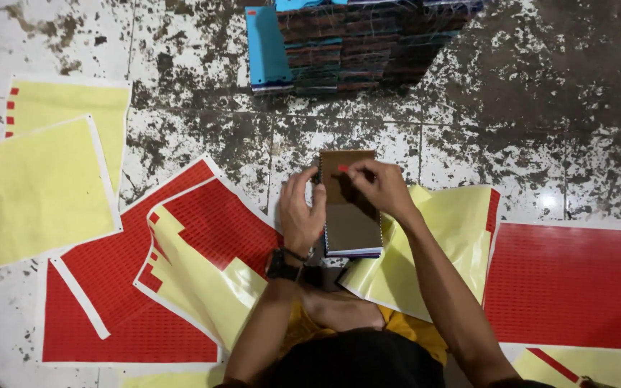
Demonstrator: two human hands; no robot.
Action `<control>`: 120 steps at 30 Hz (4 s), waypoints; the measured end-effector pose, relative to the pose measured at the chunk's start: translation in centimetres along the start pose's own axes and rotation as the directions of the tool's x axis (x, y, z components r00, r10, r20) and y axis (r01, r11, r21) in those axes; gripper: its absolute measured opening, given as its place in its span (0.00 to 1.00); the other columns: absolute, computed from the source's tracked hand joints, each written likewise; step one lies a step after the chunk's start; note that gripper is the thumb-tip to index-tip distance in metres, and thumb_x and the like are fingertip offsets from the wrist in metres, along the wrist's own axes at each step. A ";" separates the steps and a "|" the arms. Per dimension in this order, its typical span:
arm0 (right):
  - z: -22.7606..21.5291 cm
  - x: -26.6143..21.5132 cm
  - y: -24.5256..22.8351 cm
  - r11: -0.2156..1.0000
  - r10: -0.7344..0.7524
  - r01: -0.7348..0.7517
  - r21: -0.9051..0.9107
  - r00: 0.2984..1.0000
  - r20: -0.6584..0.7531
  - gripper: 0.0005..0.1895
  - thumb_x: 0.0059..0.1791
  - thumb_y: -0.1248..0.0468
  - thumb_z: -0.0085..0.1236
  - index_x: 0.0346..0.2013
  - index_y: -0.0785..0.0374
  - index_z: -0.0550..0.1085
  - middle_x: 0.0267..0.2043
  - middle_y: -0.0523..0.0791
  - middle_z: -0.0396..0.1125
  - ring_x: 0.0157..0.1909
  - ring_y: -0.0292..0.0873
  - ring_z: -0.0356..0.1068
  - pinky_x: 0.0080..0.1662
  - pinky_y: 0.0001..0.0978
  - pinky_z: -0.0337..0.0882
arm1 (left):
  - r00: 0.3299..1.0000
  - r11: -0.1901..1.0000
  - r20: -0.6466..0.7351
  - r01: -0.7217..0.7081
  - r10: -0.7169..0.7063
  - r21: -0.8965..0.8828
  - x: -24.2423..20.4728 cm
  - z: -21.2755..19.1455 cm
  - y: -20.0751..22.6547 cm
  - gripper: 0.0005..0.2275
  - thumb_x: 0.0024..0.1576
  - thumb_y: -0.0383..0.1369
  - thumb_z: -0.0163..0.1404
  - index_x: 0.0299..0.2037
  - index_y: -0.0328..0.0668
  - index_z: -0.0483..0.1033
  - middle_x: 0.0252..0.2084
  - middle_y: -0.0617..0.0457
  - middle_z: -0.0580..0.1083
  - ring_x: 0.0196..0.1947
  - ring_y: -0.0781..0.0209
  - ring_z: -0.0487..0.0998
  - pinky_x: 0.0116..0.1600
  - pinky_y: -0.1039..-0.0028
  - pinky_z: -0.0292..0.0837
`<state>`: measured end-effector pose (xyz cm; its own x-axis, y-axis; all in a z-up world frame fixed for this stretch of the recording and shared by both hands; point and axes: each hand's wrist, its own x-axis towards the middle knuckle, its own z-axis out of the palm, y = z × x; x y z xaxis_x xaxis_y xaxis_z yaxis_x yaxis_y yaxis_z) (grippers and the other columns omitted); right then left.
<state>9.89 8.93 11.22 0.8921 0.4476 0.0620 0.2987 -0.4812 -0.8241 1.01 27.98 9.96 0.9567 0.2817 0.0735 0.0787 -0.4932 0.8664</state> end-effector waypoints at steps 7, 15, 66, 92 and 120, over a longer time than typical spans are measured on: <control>2.8 3.0 1.7 0.999 0.030 -0.030 0.018 0.999 0.032 0.08 0.53 0.63 0.60 0.43 0.61 0.82 0.32 0.54 0.76 0.36 0.55 0.77 0.37 0.44 0.74 | 0.973 0.873 0.001 -0.209 0.232 0.440 2.0 1.5 -3.1 0.12 0.60 0.36 0.48 0.52 0.58 0.79 0.55 0.56 0.73 0.66 0.44 0.66 0.67 0.41 0.53; 4.2 3.7 4.1 0.993 0.111 -0.109 -0.043 0.994 0.024 0.09 0.51 0.60 0.60 0.43 0.57 0.83 0.33 0.51 0.77 0.37 0.54 0.78 0.39 0.44 0.75 | 0.931 0.785 -0.030 -0.289 0.364 0.549 3.6 2.6 -4.0 0.12 0.59 0.32 0.49 0.50 0.59 0.80 0.53 0.55 0.72 0.64 0.47 0.68 0.66 0.38 0.56; 3.6 5.1 3.4 0.969 0.112 -0.072 -0.235 0.981 0.159 0.10 0.56 0.59 0.52 0.42 0.60 0.78 0.40 0.50 0.75 0.47 0.55 0.76 0.50 0.45 0.75 | 0.959 0.858 0.035 -0.267 0.281 0.439 4.5 2.9 -5.9 0.17 0.55 0.24 0.48 0.51 0.56 0.79 0.55 0.56 0.69 0.63 0.50 0.65 0.66 0.51 0.59; 1.8 3.0 2.3 0.965 -0.210 0.235 -0.117 0.959 0.189 0.08 0.45 0.64 0.63 0.36 0.63 0.78 0.36 0.52 0.74 0.44 0.60 0.74 0.48 0.51 0.74 | 0.999 0.808 -0.013 0.019 -0.032 -0.588 5.5 1.3 -4.0 0.20 0.49 0.11 0.39 0.48 0.36 0.74 0.56 0.39 0.69 0.44 0.39 0.82 0.50 0.59 0.81; 4.5 5.9 3.8 0.928 0.192 -0.115 -0.354 0.963 0.190 0.10 0.54 0.62 0.52 0.43 0.63 0.78 0.40 0.54 0.75 0.47 0.59 0.76 0.46 0.48 0.77 | 0.899 0.750 0.010 -0.370 0.437 0.548 4.8 3.2 -5.0 0.12 0.61 0.28 0.44 0.48 0.60 0.78 0.53 0.53 0.69 0.63 0.45 0.66 0.65 0.45 0.58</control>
<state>14.80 13.17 5.88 0.8516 0.4822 -0.2055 0.2950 -0.7650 -0.5725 6.09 29.17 4.36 0.8976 0.0300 0.4398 -0.1416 -0.9253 0.3519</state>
